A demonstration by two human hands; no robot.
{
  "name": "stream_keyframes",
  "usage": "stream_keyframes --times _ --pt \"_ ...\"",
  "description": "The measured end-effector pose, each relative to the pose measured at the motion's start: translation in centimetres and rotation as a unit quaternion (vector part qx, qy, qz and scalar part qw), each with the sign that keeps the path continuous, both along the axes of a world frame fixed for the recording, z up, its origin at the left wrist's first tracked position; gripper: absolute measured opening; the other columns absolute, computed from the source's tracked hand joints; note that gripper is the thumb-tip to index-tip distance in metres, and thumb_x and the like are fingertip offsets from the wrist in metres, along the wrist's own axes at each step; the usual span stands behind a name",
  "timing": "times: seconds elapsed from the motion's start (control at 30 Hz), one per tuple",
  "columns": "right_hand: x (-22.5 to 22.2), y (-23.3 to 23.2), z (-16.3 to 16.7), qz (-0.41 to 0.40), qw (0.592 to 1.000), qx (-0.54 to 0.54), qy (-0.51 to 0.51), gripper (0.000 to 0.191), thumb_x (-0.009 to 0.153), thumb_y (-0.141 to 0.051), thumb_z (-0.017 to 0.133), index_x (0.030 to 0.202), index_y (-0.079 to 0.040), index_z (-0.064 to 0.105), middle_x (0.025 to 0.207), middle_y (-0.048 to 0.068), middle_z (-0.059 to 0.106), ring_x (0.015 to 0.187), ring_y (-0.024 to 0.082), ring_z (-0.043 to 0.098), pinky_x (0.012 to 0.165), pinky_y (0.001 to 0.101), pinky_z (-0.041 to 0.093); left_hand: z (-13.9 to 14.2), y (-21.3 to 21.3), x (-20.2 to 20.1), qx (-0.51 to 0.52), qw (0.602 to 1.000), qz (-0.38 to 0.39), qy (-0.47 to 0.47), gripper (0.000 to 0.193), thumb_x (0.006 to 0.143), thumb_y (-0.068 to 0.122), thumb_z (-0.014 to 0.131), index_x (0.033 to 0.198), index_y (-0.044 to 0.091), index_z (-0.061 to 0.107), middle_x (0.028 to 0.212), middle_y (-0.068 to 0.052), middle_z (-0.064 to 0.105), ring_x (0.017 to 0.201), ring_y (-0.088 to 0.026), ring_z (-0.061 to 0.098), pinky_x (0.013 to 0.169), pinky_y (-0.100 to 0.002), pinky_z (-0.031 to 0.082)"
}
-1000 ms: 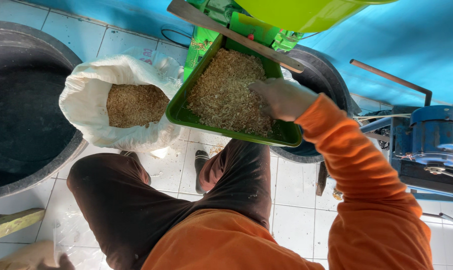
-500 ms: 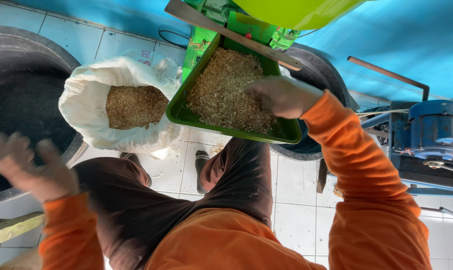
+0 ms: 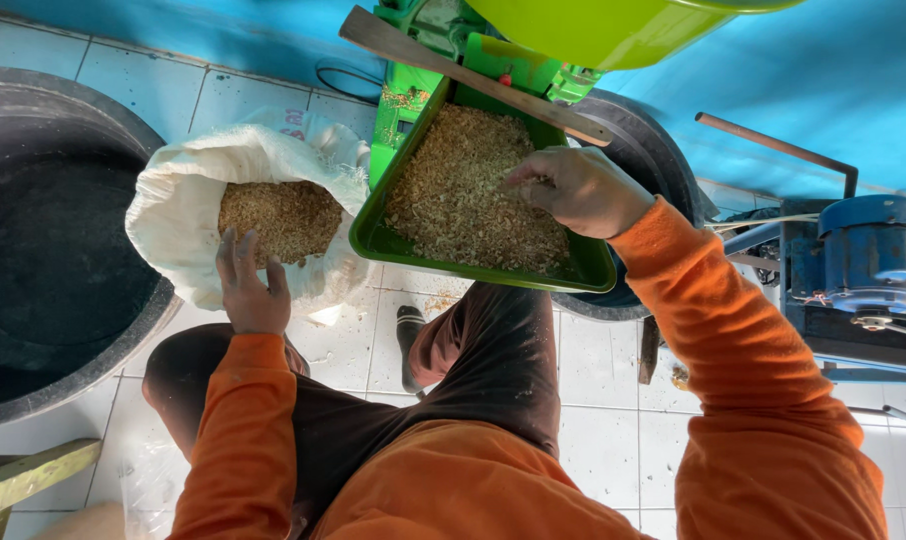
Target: The person sits in front of a grain grinding machine and uses a wooden scoop to push grain from a green collection tray into the machine's hopper. They periodically pick debris out of grain in a white sack by hand and scoop more grain into the tray, repeating the feeding cycle.
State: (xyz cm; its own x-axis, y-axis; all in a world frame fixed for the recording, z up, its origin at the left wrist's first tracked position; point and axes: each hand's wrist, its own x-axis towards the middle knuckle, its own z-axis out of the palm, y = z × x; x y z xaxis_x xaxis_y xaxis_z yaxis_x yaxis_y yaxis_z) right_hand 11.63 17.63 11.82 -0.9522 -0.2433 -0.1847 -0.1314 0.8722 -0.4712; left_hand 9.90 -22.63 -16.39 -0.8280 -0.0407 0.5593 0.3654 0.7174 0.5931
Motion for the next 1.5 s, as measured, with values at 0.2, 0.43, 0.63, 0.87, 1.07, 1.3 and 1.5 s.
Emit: stream_keyframes --times 0.2,0.43,0.63,0.87,1.07,1.3,1.5 --pt "-1.0 -0.2 -1.5 0.029 0.998 0.015 0.051 0.024 0.092 -0.016 0.071 0.112 -0.004 0.072 0.100 0.016 0.073 0.089 0.029 0.071 0.078 0.0404 0.054 0.5 -0.6 -1.7 0.134 0.990 0.021 -0.048 0.050 0.104 0.003 0.067 0.152 0.001 0.051 0.158 -0.022 0.043 0.119 -0.030 0.068 0.096 -0.039 0.062" --pt "0.0 -0.4 -2.7 0.029 0.991 -0.003 0.133 0.021 0.101 -0.006 0.062 0.121 -0.003 0.067 0.106 0.017 0.071 0.097 0.029 0.072 0.082 0.0393 0.055 0.3 -2.0 -2.8 0.218 0.961 0.118 -0.126 0.046 0.101 0.007 0.067 0.146 0.002 0.055 0.140 -0.016 0.059 0.104 -0.025 0.071 0.086 -0.035 0.059" --pt "0.7 -1.8 -1.2 0.055 0.985 0.043 0.155 0.035 0.096 0.001 0.060 0.130 -0.006 0.066 0.123 0.020 0.071 0.107 0.035 0.069 0.090 0.0414 0.055 0.0 -2.9 -2.8 0.233 0.951 0.123 -0.160 0.047 0.100 0.015 0.071 0.143 0.000 0.057 0.138 -0.017 0.060 0.102 -0.025 0.073 0.087 -0.033 0.060" --pt "2.2 -3.7 0.8 0.036 0.950 0.077 0.301 0.012 0.109 -0.002 0.070 0.121 0.000 0.072 0.126 0.023 0.070 0.114 0.035 0.070 0.101 0.0391 0.056 -1.3 -1.3 -1.6 -0.249 0.914 -0.053 -0.315 0.064 0.078 0.038 0.081 0.134 0.014 0.063 0.142 -0.013 0.057 0.134 -0.041 0.044 0.100 -0.059 0.038" --pt "3.3 -9.4 4.4 -0.013 0.921 0.028 0.388 0.017 0.110 0.007 0.060 0.125 0.006 0.068 0.125 0.022 0.070 0.109 0.033 0.071 0.097 0.0377 0.057 -2.3 -0.2 -1.2 -0.352 0.881 -0.084 -0.304 0.024 0.098 0.019 0.063 0.116 0.026 0.076 0.124 -0.006 0.067 0.133 -0.030 0.047 0.104 -0.051 0.037" --pt "2.0 -19.6 1.2 0.076 0.908 -0.044 0.409 0.015 0.111 0.001 0.059 0.126 0.002 0.064 0.123 0.020 0.069 0.112 0.037 0.072 0.101 0.0441 0.059 -1.8 1.5 2.1 -0.308 0.849 -0.223 -0.366 0.022 0.096 0.021 0.060 0.115 0.019 0.071 0.107 -0.010 0.072 0.107 -0.031 0.065 0.093 -0.049 0.044" --pt "-6.4 -28.1 -16.3 0.128 0.961 -0.122 0.214 0.022 0.101 -0.006 0.060 0.121 0.001 0.064 0.116 0.025 0.066 0.107 0.043 0.063 0.091 0.0486 0.052 -0.5 0.7 1.5 -0.174 0.862 -0.228 -0.419 0.029 0.092 0.027 0.067 0.109 0.005 0.068 0.103 -0.020 0.070 0.099 -0.039 0.069 0.087 -0.051 0.053"
